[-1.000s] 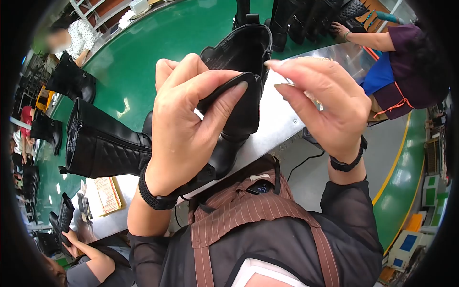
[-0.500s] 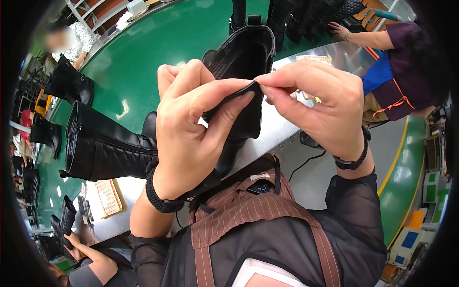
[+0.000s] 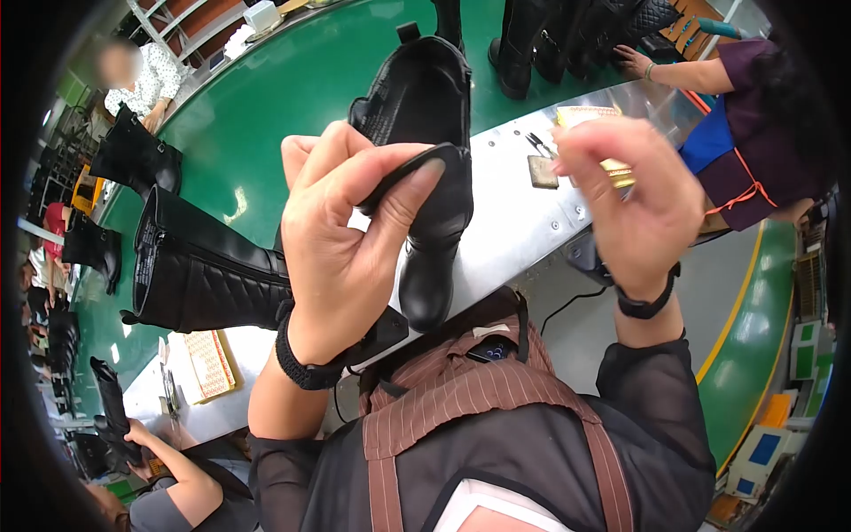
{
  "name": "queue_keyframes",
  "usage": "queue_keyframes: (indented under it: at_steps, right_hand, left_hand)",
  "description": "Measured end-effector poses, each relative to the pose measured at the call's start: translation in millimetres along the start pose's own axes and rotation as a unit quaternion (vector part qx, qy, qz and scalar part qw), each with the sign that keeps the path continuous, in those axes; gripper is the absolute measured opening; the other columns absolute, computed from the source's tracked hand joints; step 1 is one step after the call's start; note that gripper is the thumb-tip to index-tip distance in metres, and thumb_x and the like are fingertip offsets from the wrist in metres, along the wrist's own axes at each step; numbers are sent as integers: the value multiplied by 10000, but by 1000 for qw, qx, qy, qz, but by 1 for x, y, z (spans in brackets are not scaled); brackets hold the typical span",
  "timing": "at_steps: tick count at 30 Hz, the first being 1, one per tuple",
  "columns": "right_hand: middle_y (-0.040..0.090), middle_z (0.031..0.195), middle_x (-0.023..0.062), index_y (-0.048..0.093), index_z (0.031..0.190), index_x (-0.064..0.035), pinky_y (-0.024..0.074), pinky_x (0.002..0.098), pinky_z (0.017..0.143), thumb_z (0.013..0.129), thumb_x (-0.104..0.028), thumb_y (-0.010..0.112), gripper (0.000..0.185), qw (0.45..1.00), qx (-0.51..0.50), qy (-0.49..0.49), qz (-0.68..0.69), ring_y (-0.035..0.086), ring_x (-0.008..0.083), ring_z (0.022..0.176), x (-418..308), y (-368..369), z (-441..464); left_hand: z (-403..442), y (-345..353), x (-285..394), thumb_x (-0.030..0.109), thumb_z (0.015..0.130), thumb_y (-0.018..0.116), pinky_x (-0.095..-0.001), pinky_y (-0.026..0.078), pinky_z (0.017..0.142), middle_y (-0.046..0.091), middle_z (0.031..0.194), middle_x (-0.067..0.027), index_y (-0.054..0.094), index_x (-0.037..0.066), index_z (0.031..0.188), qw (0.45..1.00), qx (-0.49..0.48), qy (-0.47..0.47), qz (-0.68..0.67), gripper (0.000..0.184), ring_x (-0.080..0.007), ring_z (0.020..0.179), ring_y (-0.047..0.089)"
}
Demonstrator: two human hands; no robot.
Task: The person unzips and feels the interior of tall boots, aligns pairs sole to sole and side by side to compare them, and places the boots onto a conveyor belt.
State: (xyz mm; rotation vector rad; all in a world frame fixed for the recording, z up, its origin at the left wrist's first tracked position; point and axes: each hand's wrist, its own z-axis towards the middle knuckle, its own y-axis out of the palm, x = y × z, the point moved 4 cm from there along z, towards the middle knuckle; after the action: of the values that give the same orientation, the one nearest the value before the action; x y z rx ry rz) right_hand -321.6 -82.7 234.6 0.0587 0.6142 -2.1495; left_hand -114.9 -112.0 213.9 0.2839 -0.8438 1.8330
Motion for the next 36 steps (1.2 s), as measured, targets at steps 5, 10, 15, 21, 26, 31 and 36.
queue_keyframes:
  at_steps: [5,10,15,21,26,31,36]
  right_hand:
    - [657,846,93,678,896,6,516,265,678,689,32,792,238,998,-15,-54,25,633,185,750,-8,19,6]
    - [649,794,63,696,847,-38,507,286,646,621,-40,828,262,991,-32,-122,37,625,201,716,-8,32,14]
    - [647,759,50,699,810,-51,495,280,594,602,-67,829,246,990,-21,-140,17,624,194,680,-6,31,14]
    - [652,767,61,694,809,-38,514,282,586,628,-40,818,219,993,-54,-104,29,638,195,688,-3,28,14]
    - [642,765,72,666,796,-23,511,272,582,684,3,782,164,984,-126,-29,122,631,178,682,5,35,19]
    - [629,798,63,636,817,-20,500,271,578,703,14,764,174,975,-154,-26,157,619,182,685,8,41,16]
    - [612,821,59,605,843,-32,480,288,603,718,-15,757,198,969,-189,-1,161,602,197,697,10,46,5]
  left_hand:
    - [4,2,4,123,807,721,-280,332,707,475,712,-11,710,57,868,999,-42,-9,13,91,-185,776,384]
    - [7,-4,1,128,805,716,-300,328,729,472,714,-22,695,45,846,998,-57,-10,31,95,-207,783,381]
    - [7,-1,1,124,798,716,-309,322,744,474,717,-26,685,38,833,998,-54,-11,16,98,-214,787,380]
    - [8,5,1,108,786,724,-302,307,736,470,713,-11,689,49,828,998,-68,-4,5,81,-196,759,378]
    - [5,6,-2,83,787,720,-276,296,710,421,731,0,693,19,877,995,-89,3,-39,114,-158,760,360]
    - [5,6,0,81,784,720,-285,298,724,447,726,-3,688,33,848,995,-95,-6,-43,87,-166,757,370]
    - [10,3,-8,109,808,711,-281,328,746,478,727,-13,687,25,847,993,-69,-73,-67,96,-181,806,374]
